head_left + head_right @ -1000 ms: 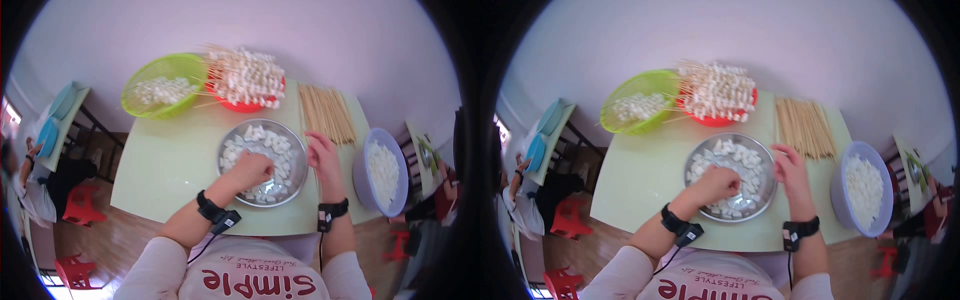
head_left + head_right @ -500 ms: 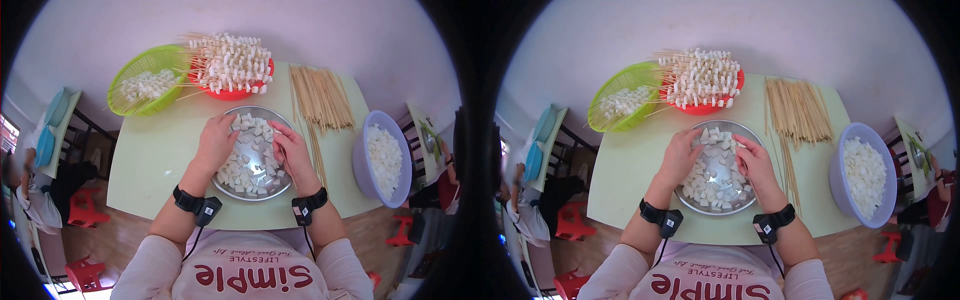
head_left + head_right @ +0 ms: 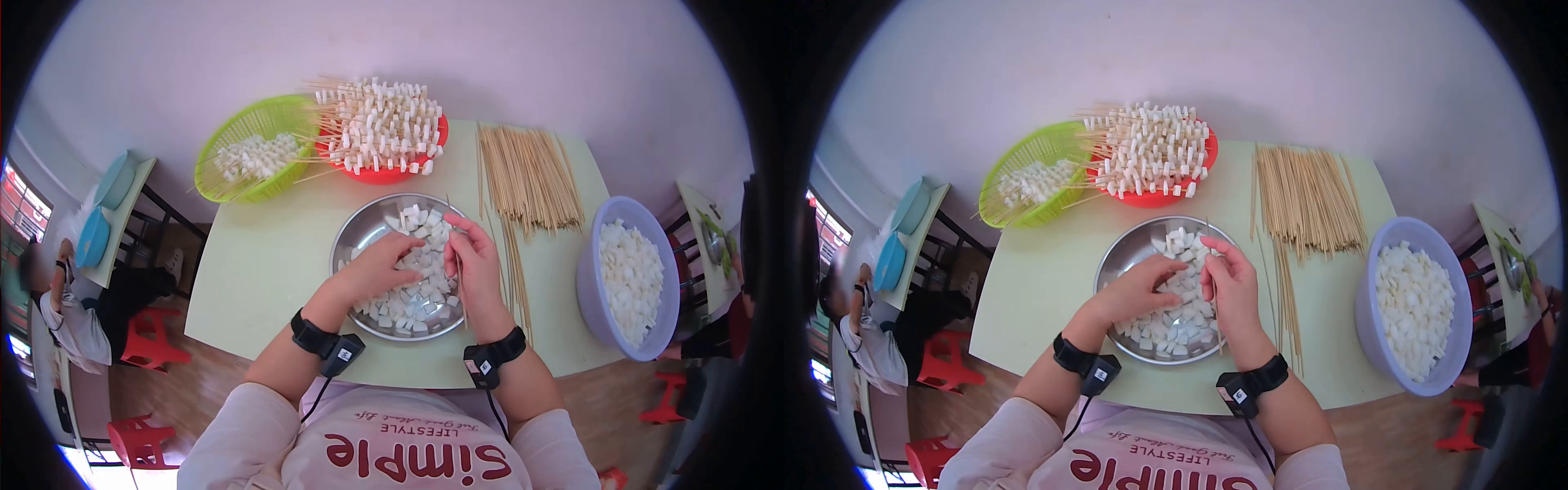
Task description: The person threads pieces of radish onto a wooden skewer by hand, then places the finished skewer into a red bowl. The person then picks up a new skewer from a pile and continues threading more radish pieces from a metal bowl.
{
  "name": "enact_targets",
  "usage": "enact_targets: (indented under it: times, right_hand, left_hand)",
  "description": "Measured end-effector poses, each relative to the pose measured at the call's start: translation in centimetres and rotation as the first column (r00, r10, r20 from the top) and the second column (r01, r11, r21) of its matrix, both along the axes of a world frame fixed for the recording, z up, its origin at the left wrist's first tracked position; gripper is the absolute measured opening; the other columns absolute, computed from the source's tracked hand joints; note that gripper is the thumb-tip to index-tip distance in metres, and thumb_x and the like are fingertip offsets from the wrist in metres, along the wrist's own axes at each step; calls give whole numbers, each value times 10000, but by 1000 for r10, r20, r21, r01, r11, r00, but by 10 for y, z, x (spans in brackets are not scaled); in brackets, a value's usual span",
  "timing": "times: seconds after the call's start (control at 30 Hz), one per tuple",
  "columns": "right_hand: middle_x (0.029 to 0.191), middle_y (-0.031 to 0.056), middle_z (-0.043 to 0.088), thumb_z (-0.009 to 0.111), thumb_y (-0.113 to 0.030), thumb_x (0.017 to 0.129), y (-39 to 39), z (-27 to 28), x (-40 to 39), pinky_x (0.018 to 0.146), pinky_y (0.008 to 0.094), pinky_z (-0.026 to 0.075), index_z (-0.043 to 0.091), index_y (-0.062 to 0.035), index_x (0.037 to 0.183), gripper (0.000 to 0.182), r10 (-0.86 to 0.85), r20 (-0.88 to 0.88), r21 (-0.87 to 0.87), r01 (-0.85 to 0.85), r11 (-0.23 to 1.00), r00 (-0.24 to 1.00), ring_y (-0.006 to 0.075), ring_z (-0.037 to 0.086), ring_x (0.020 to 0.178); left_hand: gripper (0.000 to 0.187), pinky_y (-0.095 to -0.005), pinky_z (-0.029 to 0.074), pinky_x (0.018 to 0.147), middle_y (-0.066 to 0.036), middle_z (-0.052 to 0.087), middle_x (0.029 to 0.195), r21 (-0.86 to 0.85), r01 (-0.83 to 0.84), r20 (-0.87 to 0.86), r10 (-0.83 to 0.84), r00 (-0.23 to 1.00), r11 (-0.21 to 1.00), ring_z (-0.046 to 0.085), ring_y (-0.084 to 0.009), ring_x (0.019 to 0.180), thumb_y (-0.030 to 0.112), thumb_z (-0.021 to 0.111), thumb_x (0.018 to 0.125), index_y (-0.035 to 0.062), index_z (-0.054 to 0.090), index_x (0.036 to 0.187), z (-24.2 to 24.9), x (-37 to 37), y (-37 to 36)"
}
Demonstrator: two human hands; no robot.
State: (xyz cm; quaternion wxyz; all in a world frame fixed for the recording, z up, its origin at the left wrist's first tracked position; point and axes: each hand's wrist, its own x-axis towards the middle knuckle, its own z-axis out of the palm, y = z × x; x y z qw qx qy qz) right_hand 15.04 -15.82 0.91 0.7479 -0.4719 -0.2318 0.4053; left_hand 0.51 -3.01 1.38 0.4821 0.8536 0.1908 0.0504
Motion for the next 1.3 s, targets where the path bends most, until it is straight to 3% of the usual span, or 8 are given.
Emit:
enact_targets:
  times: [0.07,0.27,0.5,0.7,0.8,0.9,0.97,1.3]
  right_hand:
    - [686,19,562,545,-75,938,0,1,-2,448,198,374,599,-24,1189,261,-20,-6,2,20,1000,1000,71,476,496]
    - [816,74,647,530,-63,921,0,6,-4,490,219,421,560,-18,1248,331,-27,-6,-8,27,1000,1000,106,538,531]
    - [774,113,660,501,-37,913,-1,4,-4,425,196,374,415,-22,1400,494,12,60,4,-12,1000,998,76,481,450]
    - [679,66,610,492,-65,930,0,4,-2,397,176,325,410,-33,1399,477,20,70,-13,-19,1000,997,58,425,417]
    - [650,46,592,520,-73,931,-1,0,-1,386,185,312,472,-29,1333,407,37,65,-60,-33,998,997,57,423,417]
    - [636,22,577,542,-78,930,-3,3,-4,402,175,291,533,-29,1257,331,43,103,-122,-30,992,994,35,410,441]
    - [624,2,564,560,-85,926,-3,4,-3,429,170,281,569,-53,1235,310,117,71,-111,-109,988,991,25,404,463]
    - [601,-64,489,567,-29,893,-5,10,-7,480,182,342,607,-72,1241,354,297,200,-170,-265,949,934,13,424,515]
  left_hand:
    - [553,-378,459,921,-167,536,1111,446,35,-20,-30,999,894,560,-327,1051,206,779,723,86,570,1220,2,-3,-8]
    - [403,-395,466,899,-162,561,1121,313,68,-183,-10,983,947,575,-325,1037,176,756,729,83,591,1085,11,-3,-6]
    - [273,-373,488,799,-138,630,888,326,24,4,-26,1000,945,620,-294,892,118,701,786,42,647,1043,4,-7,4]
    - [213,-320,484,738,-130,624,878,208,-42,124,16,992,977,607,-233,812,115,632,874,29,680,1063,9,-4,11]
    - [233,-382,489,741,-179,626,894,209,-83,263,26,964,974,603,-321,789,156,603,894,23,669,1073,3,-1,9]
    - [268,-337,500,708,-138,631,896,17,-141,287,130,949,990,616,-240,780,139,585,916,26,651,1150,1,2,7]
    - [283,-263,506,732,-48,608,954,-296,-142,228,214,950,945,599,-117,812,110,532,966,19,621,1218,1,4,11]
    - [157,-222,501,685,-51,669,857,-447,-341,392,524,756,827,624,-98,755,59,666,883,-28,649,1013,-8,5,19]
